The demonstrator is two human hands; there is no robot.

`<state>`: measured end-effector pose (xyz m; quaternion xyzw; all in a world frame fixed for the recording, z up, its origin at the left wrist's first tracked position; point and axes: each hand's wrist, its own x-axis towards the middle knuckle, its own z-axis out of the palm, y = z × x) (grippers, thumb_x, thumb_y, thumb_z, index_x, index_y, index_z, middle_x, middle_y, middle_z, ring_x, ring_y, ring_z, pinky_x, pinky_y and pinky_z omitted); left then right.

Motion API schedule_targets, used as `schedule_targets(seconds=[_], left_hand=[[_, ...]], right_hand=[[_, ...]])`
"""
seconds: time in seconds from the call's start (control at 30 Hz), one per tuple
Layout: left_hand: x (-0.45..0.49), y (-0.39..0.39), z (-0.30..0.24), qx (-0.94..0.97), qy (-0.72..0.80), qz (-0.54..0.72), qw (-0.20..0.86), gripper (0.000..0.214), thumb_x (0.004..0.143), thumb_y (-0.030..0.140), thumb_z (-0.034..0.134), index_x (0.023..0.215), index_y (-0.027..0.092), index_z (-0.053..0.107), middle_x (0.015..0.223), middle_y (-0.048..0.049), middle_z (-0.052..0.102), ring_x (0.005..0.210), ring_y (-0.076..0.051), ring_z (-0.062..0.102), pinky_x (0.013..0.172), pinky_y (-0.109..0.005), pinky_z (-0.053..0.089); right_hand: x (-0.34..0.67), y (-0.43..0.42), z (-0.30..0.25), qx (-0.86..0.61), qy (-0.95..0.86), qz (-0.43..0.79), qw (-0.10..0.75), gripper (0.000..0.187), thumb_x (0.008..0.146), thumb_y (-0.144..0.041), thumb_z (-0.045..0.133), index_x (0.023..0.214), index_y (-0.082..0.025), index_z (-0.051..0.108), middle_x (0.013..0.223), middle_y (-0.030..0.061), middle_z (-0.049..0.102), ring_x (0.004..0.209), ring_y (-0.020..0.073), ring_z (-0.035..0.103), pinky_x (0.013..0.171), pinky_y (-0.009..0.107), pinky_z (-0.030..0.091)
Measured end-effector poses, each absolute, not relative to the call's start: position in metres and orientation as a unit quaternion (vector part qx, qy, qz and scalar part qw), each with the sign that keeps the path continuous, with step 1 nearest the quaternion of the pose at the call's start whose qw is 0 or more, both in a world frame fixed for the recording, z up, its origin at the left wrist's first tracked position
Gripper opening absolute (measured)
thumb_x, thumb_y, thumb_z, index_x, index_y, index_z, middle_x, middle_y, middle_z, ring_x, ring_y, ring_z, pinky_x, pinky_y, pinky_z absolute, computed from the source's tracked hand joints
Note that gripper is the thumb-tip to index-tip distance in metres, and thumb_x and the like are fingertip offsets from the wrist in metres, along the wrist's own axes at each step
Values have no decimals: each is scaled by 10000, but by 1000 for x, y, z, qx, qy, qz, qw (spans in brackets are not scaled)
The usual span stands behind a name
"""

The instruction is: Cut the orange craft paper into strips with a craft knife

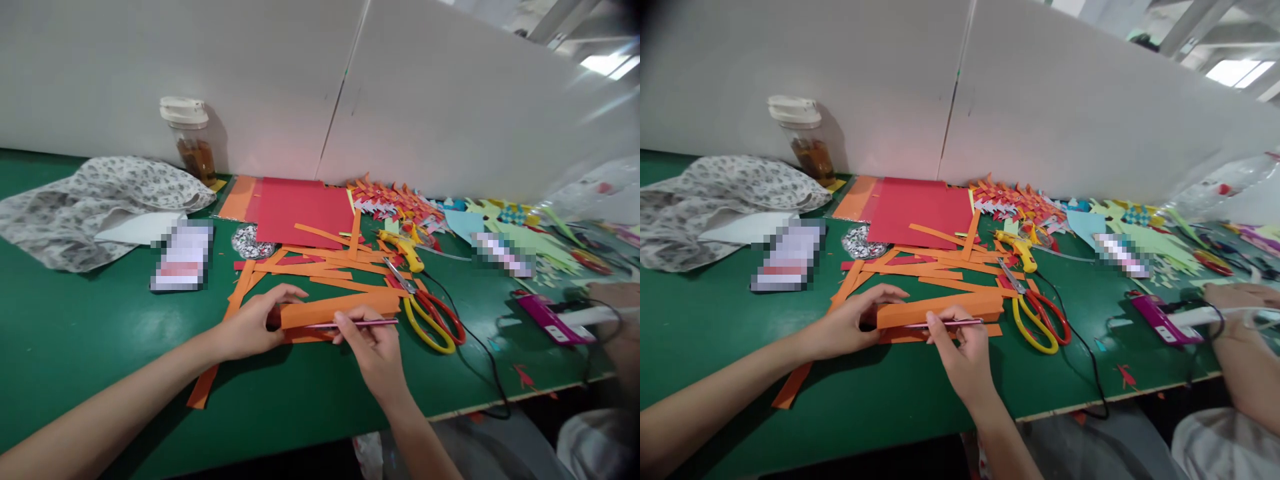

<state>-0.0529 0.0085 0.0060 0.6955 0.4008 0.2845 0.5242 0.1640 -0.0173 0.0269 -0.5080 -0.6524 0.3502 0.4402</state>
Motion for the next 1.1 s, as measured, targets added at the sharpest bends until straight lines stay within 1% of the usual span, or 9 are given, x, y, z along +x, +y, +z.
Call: schedule_targets(seconds=[0.1,0.3,0.43,0.47,0.6,0.77,0.87,1.0,1.1], left_hand=[[-53,9,6,702,392,288,520,550,717,75,551,1231,241,448,1214,-73,588,930,-186,632,686,-282,522],[-54,9,7,704,407,272,515,596,677,47,531,1229,257,454,1228,-57,579,1014,-204,600,694,-278,482],[-55,10,6,704,414,264,513,596,684,66,543,1238,264,449,1225,-61,572,836,-150,609,659,-272,465],[-55,10,5,705,414,264,512,599,684,68,547,1240,267,448,1226,-61,569,828,-147,609,660,-272,467],[-55,10,5,708,409,268,509,609,685,62,554,1249,266,447,1221,-63,569,957,-194,611,688,-283,482],[-54,10,5,701,389,290,523,584,700,63,560,1242,246,440,1226,-66,571,1054,-221,593,742,-306,509],[-53,10,6,702,380,293,526,548,717,87,566,1231,233,441,1216,-75,578,963,-197,622,705,-294,514],[-54,11,7,705,399,279,516,588,674,56,549,1225,239,452,1224,-74,570,833,-156,617,630,-262,480],[-55,11,7,708,409,270,509,604,668,57,550,1233,251,455,1211,-66,575,807,-149,599,620,-260,458]], right_hand=[[164,-14,25,-501,-658,354,437,291,900,-355,583,660,-191,593,584,-6,607,573,144,608,566,249,461],[194,-9,31,-508,-654,322,459,275,863,-348,618,638,-190,602,544,-4,609,518,146,598,508,246,461],[220,-8,30,-538,-638,277,476,262,841,-345,643,628,-194,617,530,-3,604,510,150,592,501,253,461],[223,-9,30,-541,-634,266,485,264,838,-347,647,623,-195,620,524,-3,599,507,151,588,498,255,457],[210,-14,28,-531,-618,273,511,260,852,-346,640,641,-195,628,529,0,613,516,154,602,517,259,475],[168,-19,29,-522,-628,347,461,279,872,-361,621,651,-191,617,563,8,646,544,153,627,539,249,487],[157,-18,28,-517,-631,360,451,290,874,-382,615,654,-192,610,572,9,645,546,152,620,541,251,480],[173,-13,26,-518,-634,352,454,277,861,-386,629,666,-190,622,577,18,652,558,165,633,533,257,490],[196,-9,25,-527,-629,321,473,275,837,-373,654,631,-193,618,539,11,640,531,168,635,516,257,498]])
